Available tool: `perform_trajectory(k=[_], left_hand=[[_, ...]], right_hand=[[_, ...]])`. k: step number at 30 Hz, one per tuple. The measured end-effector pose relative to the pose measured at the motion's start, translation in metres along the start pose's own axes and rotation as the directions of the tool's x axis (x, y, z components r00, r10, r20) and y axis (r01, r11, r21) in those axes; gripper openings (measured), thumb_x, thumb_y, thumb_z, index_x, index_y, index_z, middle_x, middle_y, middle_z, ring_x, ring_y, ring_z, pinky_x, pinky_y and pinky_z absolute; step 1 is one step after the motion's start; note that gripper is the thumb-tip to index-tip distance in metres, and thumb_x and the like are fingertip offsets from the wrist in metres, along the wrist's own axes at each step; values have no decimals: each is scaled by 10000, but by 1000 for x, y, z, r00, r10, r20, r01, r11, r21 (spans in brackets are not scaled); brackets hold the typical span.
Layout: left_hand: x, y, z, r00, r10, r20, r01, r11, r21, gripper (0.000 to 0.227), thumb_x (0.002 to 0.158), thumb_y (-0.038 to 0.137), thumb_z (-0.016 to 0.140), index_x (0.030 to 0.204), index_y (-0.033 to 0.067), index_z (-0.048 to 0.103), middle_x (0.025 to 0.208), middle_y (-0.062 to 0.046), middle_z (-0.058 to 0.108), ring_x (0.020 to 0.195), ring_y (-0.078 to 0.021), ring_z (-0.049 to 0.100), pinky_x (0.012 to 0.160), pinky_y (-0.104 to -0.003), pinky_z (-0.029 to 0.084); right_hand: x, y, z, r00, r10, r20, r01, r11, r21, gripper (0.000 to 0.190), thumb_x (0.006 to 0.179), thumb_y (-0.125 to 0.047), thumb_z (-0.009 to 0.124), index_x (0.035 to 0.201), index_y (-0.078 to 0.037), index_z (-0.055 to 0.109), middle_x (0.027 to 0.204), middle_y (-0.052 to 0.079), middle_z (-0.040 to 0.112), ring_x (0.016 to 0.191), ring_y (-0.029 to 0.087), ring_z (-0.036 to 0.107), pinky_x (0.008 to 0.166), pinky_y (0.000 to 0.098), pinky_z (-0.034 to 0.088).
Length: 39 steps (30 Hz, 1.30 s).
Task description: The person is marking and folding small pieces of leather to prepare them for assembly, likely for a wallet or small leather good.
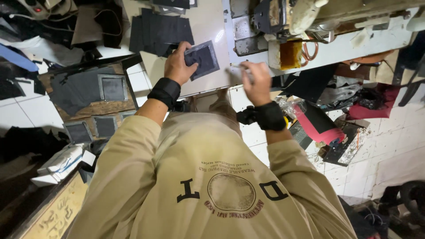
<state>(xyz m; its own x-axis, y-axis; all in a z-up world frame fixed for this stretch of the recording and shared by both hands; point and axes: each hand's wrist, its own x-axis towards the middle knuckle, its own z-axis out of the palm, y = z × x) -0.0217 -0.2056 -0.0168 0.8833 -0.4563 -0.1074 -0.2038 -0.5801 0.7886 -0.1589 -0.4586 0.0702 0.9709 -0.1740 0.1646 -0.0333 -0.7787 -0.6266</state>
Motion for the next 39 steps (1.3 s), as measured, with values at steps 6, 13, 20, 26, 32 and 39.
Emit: perform_trajectory(k=[6, 13, 20, 26, 32, 39], left_hand=[[-5, -27, 15, 996, 71, -54, -78, 985, -155, 417, 834, 85, 851, 1121, 89, 549, 981, -120, 668, 887, -269, 709, 796, -382, 579], [2, -47, 46, 995, -99, -19, 75, 849, -523, 577, 829, -19, 838, 1223, 48, 423, 993, -91, 630, 913, -171, 689, 776, -310, 575], [-5, -44, 49, 982, -171, 86, 190, 850, -492, 568, 822, -33, 775, 1256, 26, 413, 1061, -138, 713, 941, -183, 735, 793, -302, 600], [-5, -27, 31, 963, -246, 112, 269, 906, -328, 538, 827, 54, 828, 1217, 28, 458, 883, -90, 703, 731, -154, 695, 636, -302, 566], [-8, -22, 24, 976, -211, 47, 215, 969, -123, 557, 808, 192, 914, 1143, 30, 500, 753, -77, 658, 636, -169, 638, 598, -319, 530], [-7, -58, 49, 992, -86, -98, 76, 992, -97, 677, 677, 291, 1008, 1049, 37, 502, 834, -96, 593, 698, -236, 603, 624, -381, 536]], right_hand=[[-8, 36, -83, 863, 416, -288, -447, 893, -49, 179, 963, -100, 789, 1139, -114, 755, 902, 100, 629, 666, 231, 563, 620, 379, 482], [-10, 86, -97, 948, 173, -267, -236, 946, -224, 198, 940, -79, 788, 1130, -116, 749, 887, 83, 680, 811, 272, 622, 701, 390, 509], [3, 93, -85, 950, 242, -197, -276, 946, -168, 151, 950, -124, 734, 1099, -104, 736, 1000, 138, 675, 900, 317, 657, 776, 420, 541], [1, 101, -85, 971, 198, -131, -229, 926, -301, 168, 921, -120, 739, 1086, -92, 755, 887, 164, 662, 871, 375, 640, 766, 458, 523], [-7, 99, -107, 934, 329, -140, -353, 913, -207, 200, 971, -174, 752, 1157, -103, 730, 956, 186, 620, 785, 318, 662, 711, 412, 548], [-20, 109, -110, 984, 180, -14, -177, 945, -275, 213, 963, -171, 809, 1147, -85, 744, 858, 96, 681, 808, 253, 628, 727, 387, 507]])
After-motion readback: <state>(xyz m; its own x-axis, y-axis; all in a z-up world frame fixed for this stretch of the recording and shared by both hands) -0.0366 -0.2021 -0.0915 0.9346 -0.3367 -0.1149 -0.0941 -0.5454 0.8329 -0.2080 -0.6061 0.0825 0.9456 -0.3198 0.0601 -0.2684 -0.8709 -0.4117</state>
